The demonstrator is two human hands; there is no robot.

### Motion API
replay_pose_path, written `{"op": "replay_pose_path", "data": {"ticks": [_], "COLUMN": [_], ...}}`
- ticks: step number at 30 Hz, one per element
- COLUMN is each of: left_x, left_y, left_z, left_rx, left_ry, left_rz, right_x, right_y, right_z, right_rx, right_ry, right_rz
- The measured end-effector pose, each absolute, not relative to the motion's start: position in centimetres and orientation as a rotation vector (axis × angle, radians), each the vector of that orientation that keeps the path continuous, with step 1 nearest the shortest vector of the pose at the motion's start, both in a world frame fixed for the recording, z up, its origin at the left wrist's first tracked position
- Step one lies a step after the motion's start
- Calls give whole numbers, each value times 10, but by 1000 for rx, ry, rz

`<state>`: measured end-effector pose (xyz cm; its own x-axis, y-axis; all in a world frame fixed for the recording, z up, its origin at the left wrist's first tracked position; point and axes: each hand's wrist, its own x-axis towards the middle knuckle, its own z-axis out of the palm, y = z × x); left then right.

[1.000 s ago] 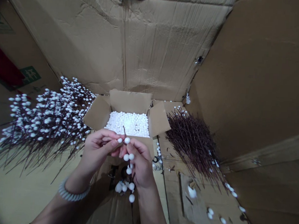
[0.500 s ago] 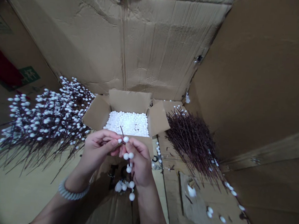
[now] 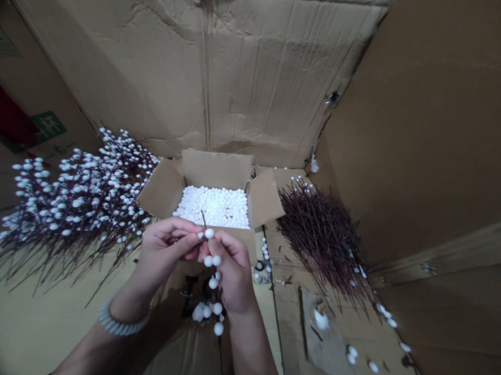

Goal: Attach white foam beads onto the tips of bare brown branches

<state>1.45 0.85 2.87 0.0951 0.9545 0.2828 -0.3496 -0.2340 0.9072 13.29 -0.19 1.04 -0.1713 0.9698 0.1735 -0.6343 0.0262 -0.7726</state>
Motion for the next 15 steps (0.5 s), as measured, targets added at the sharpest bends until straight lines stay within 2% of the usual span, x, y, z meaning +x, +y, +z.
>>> {"op": "replay_pose_path", "data": {"ticks": [15], "left_x": [15], "left_y": [8], "left_z": [29], "left_rx": [1185], "left_ry": [729], "left_rz": [1411], "right_x": [132], "right_y": [-1], "right_z": [11], "right_rx": [-585], "right_ry": [-910], "right_rz": [1492]}}
